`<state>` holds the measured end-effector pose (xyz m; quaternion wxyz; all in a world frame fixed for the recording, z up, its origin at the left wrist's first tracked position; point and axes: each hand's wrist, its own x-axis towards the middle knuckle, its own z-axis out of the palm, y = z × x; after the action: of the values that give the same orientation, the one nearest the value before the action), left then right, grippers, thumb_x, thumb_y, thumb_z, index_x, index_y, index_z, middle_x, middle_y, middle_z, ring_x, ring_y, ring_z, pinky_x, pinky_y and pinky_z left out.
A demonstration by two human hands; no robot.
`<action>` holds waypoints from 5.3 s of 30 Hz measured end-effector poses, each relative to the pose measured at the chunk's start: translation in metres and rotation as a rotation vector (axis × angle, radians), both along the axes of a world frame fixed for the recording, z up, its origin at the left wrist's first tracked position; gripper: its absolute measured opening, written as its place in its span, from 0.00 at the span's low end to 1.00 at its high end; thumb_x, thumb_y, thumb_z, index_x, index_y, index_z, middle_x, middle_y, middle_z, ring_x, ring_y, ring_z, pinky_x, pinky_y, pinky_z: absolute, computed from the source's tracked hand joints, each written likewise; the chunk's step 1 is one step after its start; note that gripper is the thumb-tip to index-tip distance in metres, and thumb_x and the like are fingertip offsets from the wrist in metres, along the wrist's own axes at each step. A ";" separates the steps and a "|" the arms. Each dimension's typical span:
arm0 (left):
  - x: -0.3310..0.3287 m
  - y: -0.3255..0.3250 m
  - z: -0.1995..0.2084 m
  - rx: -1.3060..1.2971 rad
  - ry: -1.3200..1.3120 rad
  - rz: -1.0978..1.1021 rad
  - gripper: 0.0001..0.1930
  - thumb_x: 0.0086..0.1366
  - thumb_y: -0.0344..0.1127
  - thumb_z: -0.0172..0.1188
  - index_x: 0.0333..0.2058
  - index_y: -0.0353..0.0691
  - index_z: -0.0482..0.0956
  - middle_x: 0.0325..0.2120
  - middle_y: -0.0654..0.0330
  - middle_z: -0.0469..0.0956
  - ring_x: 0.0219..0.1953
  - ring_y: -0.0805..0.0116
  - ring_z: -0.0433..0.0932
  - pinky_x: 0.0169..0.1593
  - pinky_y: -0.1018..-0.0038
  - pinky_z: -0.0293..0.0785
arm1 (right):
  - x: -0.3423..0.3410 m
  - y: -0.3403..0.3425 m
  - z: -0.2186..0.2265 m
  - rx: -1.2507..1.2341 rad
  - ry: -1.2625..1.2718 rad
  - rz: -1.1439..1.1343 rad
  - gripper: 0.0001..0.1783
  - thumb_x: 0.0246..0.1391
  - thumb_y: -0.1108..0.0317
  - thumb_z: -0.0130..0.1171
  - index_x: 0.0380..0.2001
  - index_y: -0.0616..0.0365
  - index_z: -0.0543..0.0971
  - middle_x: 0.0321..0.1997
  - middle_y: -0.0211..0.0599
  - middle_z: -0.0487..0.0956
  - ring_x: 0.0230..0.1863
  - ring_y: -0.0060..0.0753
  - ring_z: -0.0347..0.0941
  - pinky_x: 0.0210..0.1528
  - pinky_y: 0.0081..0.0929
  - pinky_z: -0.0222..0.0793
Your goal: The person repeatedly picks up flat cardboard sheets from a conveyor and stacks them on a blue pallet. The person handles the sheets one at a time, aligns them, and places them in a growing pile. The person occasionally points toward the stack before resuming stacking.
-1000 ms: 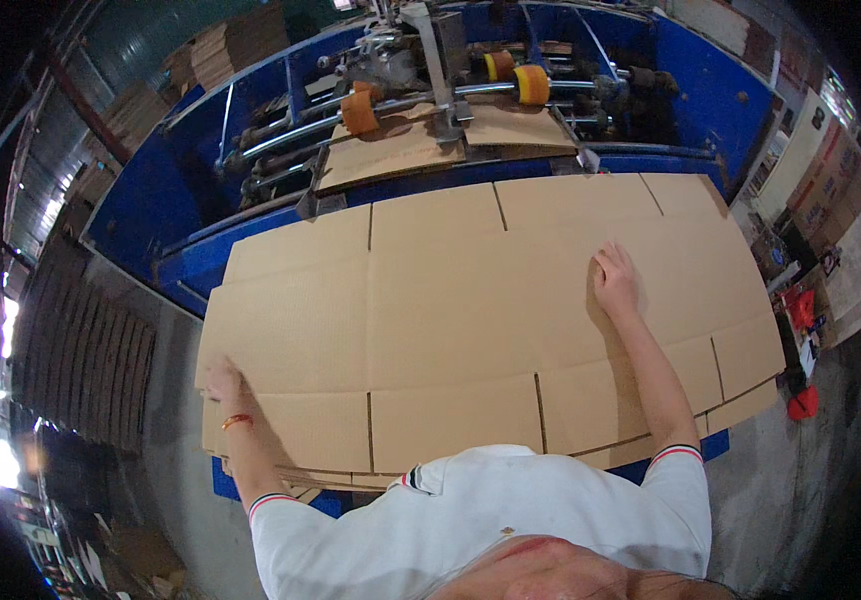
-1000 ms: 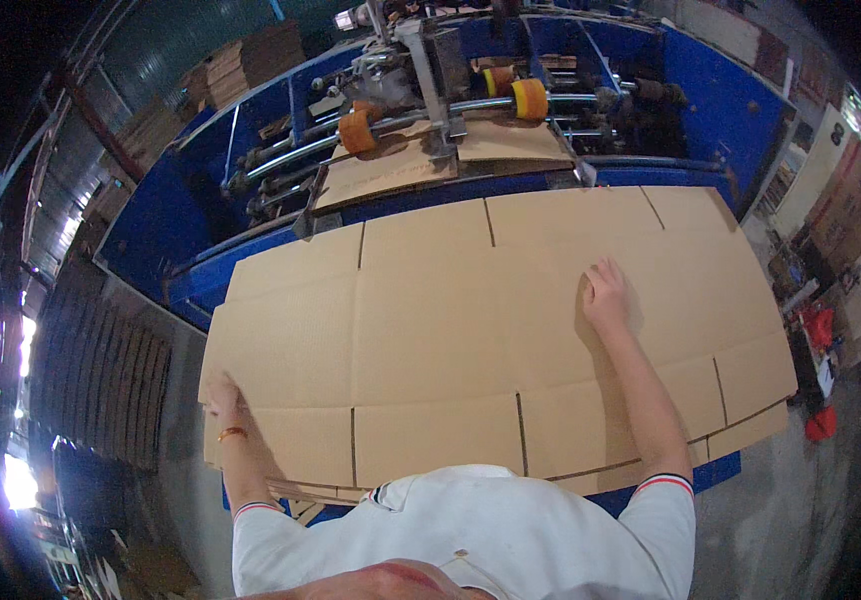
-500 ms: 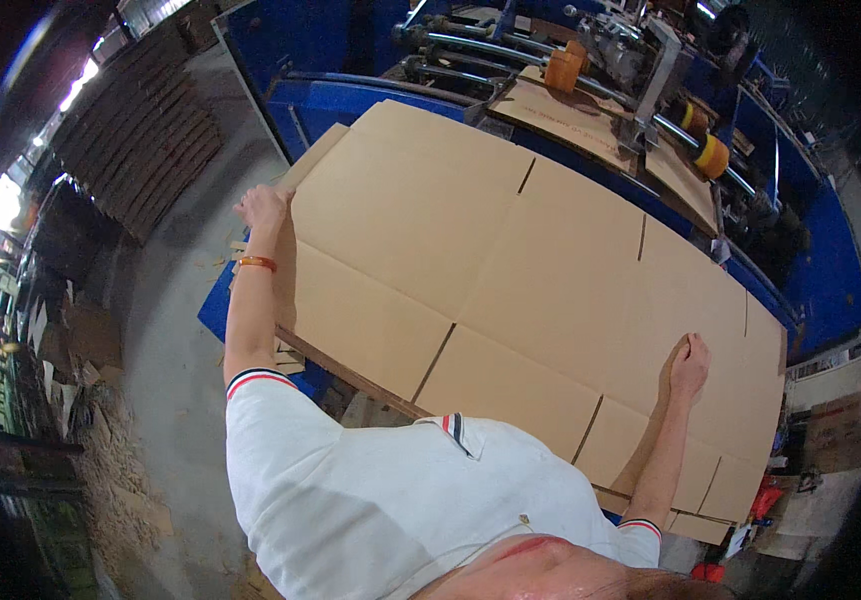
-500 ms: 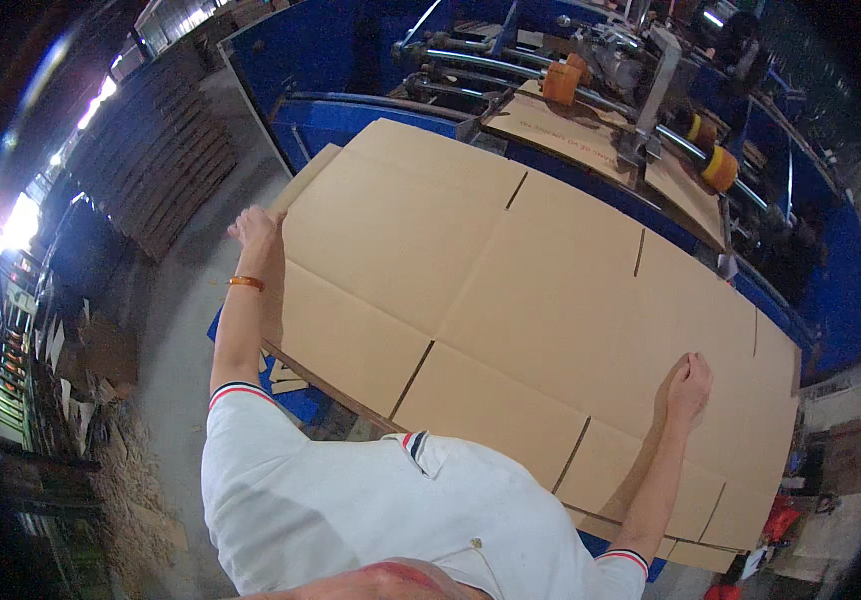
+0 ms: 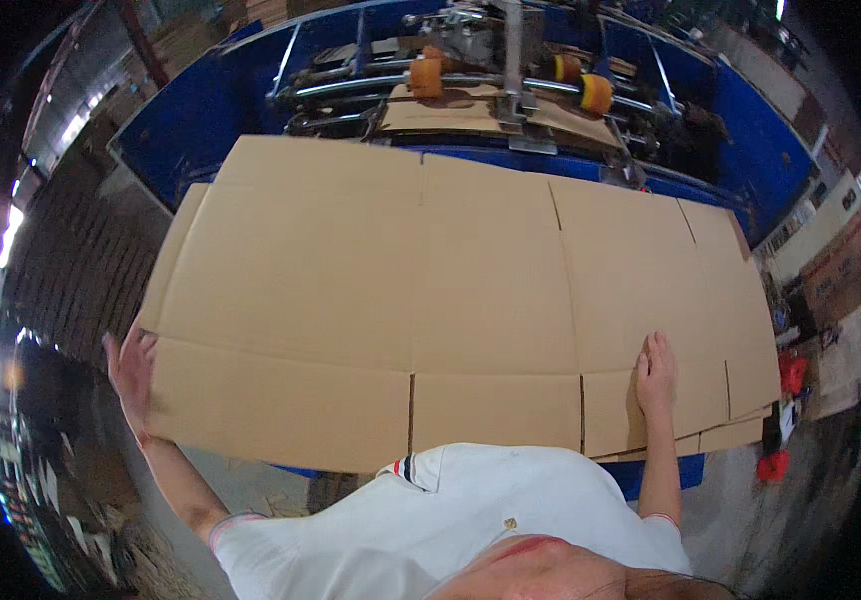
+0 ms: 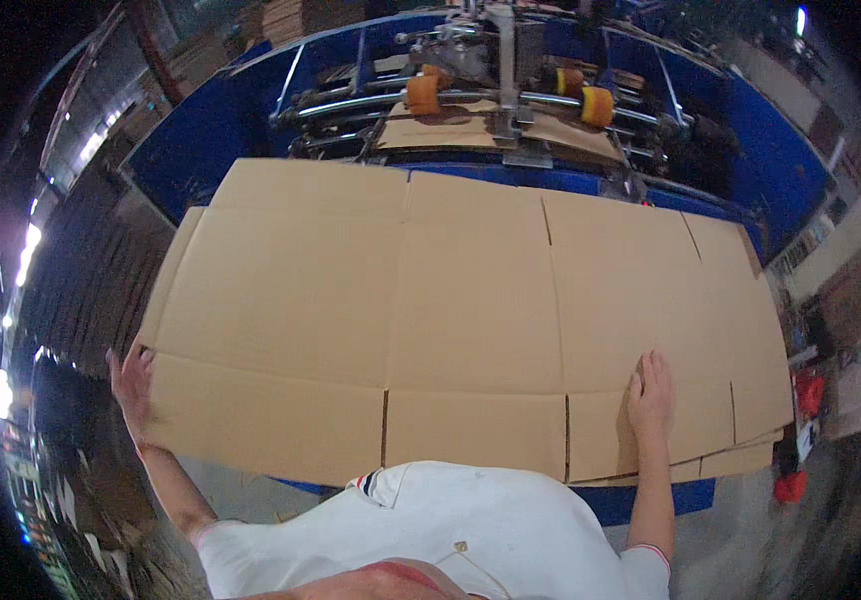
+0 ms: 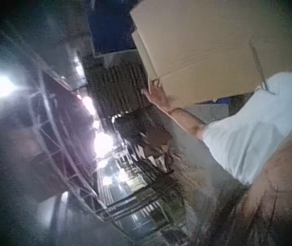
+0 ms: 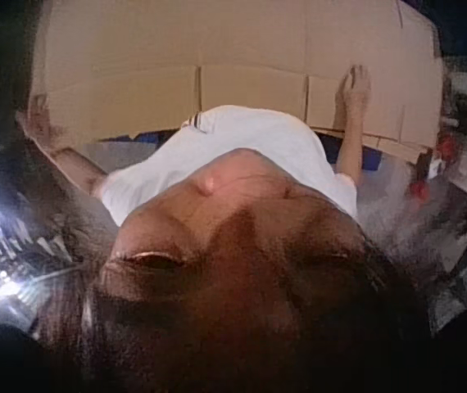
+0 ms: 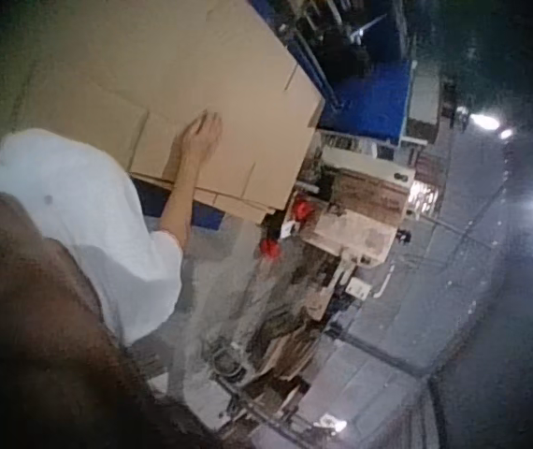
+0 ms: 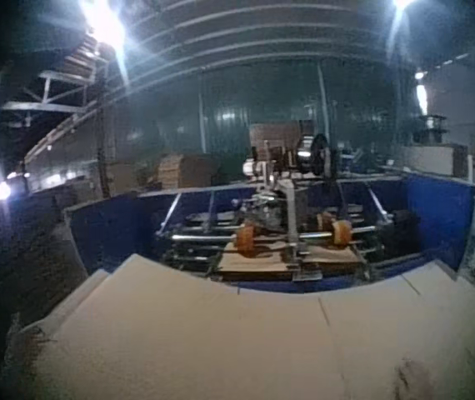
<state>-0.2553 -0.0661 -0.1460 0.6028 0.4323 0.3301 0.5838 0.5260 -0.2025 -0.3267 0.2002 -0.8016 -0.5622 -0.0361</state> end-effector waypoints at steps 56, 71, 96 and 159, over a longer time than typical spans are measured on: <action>0.322 -0.009 -0.159 0.856 1.505 -0.307 0.38 0.46 0.19 0.54 0.59 0.55 0.67 0.63 0.57 0.60 0.65 0.56 0.59 0.65 0.49 0.49 | -0.115 0.002 0.022 0.066 -0.245 0.408 0.32 0.39 0.75 0.52 0.55 0.55 0.72 0.60 0.45 0.70 0.59 0.50 0.67 0.59 0.45 0.63; 0.310 0.011 -0.118 0.727 1.646 -0.598 0.36 0.50 0.30 0.60 0.61 0.56 0.65 0.66 0.58 0.53 0.67 0.53 0.51 0.66 0.51 0.47 | -0.107 0.011 0.052 0.023 -0.028 0.485 0.34 0.36 0.74 0.57 0.54 0.50 0.74 0.61 0.42 0.69 0.64 0.46 0.61 0.63 0.43 0.57; 0.237 0.277 -0.206 -0.331 1.294 0.166 0.40 0.68 0.62 0.32 0.42 0.23 0.76 0.40 0.34 0.76 0.46 0.44 0.76 0.48 0.58 0.71 | 0.130 0.206 -0.013 0.075 1.004 -0.272 0.40 0.62 0.39 0.35 0.52 0.71 0.72 0.54 0.53 0.73 0.55 0.44 0.69 0.58 0.34 0.59; 0.394 0.222 -0.161 1.053 1.790 -0.088 0.34 0.58 0.57 0.56 0.61 0.50 0.63 0.62 0.56 0.60 0.65 0.53 0.56 0.66 0.50 0.46 | 0.015 0.231 0.011 0.115 -0.204 0.376 0.30 0.53 0.46 0.52 0.58 0.42 0.68 0.65 0.25 0.64 0.69 0.39 0.51 0.65 0.56 0.47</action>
<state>0.1383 0.1557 -0.3071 -0.1069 0.9278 0.3441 0.0970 0.5414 0.0281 -0.3156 0.1908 -0.6620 -0.7162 -0.1111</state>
